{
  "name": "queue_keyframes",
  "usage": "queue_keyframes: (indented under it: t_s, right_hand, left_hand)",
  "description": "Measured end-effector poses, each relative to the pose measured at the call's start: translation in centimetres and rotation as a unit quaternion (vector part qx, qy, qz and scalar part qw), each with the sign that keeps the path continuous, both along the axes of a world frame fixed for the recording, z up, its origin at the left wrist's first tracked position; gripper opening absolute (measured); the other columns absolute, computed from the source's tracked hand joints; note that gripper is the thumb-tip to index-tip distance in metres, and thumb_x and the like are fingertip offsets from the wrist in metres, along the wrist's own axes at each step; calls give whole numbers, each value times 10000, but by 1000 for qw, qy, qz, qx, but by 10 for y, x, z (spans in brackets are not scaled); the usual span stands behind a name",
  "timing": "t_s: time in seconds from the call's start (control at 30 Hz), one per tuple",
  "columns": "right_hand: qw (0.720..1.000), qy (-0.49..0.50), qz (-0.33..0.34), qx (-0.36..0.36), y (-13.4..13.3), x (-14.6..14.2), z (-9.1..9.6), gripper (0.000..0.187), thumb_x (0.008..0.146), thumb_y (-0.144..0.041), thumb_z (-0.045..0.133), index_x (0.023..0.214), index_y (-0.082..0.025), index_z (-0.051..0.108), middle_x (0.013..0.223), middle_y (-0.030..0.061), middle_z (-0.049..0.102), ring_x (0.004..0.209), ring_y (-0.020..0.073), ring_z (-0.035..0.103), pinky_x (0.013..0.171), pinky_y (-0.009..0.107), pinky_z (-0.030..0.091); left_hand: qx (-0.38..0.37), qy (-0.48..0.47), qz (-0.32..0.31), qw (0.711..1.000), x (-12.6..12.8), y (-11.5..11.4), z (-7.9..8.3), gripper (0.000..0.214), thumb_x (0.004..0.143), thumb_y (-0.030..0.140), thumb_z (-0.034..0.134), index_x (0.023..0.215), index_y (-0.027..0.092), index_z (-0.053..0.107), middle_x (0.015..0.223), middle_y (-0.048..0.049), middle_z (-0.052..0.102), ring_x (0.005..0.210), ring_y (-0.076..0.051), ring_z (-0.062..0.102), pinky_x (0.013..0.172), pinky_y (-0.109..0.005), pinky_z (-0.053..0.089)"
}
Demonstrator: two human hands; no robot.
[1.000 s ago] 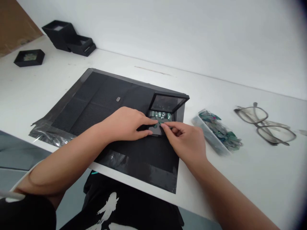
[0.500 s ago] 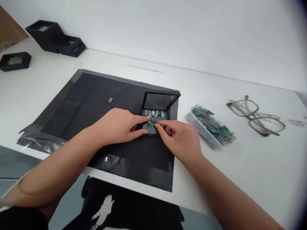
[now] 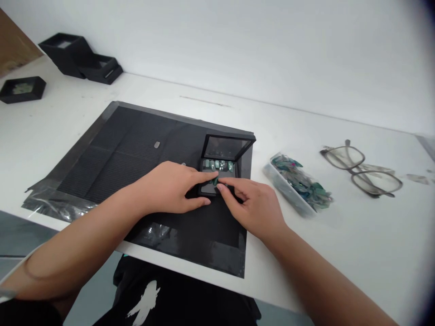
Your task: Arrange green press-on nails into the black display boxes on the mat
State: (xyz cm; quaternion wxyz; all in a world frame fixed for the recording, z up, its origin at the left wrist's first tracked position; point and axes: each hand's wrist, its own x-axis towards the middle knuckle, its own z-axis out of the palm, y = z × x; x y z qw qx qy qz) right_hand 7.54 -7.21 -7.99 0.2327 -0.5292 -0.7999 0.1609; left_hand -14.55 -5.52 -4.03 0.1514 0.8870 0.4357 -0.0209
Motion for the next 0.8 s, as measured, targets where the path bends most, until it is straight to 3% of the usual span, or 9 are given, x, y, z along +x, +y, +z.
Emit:
queue_keyframes:
  t_s: [0.13,0.23,0.3,0.4,0.5,0.6,0.7,0.8]
  right_hand:
    - [1000,2,19,22,-9,1,6,290,954,-372,549,1035,-230,788,663,14,697,554,146,606,566,278,437]
    - [997,0,20,79,-15,12,22,247,948,-353,573,993,-243,789,649,6,690,521,133,578,532,283,416]
    - [990,-7,-30,137,-13,28,38,217,932,-367,602,926,-257,789,602,3,648,519,140,558,520,298,394]
    - [961,3,-197,195,0,67,61,251,903,-445,629,815,-259,772,531,4,524,515,158,491,514,332,360]
    - [933,-17,-329,142,17,111,74,325,833,-580,661,888,-282,776,610,25,559,581,195,535,574,375,388]
    - [914,-91,-392,53,28,137,71,457,810,-685,616,1010,-306,778,861,83,721,755,272,635,641,424,401]
    - [911,-115,-393,-43,30,143,58,407,797,-635,644,926,-281,797,880,101,753,759,282,647,600,403,402]
    - [934,-115,-334,-59,27,141,45,312,790,-522,679,930,-272,801,820,73,758,731,265,654,586,380,423]
  left_hand:
    - [3,-13,1,1000,0,-1,0,622,935,531,549,1497,291,433,816,28,718,669,-138,655,554,-236,369]
    - [28,-32,-14,999,0,-2,1,588,953,526,537,1484,288,450,775,42,716,631,-127,647,534,-234,358]
    - [80,-56,-31,995,0,-3,0,450,973,515,520,1356,290,591,779,41,732,629,-122,652,547,-243,371]
    - [185,-119,-78,972,4,-5,-2,302,984,445,534,904,242,743,704,46,713,583,-111,622,578,-267,398]
    - [235,-198,-142,941,14,-14,-6,408,957,365,590,593,181,600,618,39,655,530,-97,570,576,-282,407]
    - [223,-264,-209,915,27,-25,-11,410,914,350,652,559,177,543,649,31,659,581,-105,592,589,-284,439]
    - [220,-289,-250,897,35,-31,-14,275,896,371,674,688,194,643,723,20,684,664,-122,627,625,-285,485]
    - [224,-297,-249,894,37,-28,-15,161,889,372,680,890,213,703,821,9,708,747,-131,644,695,-283,523]
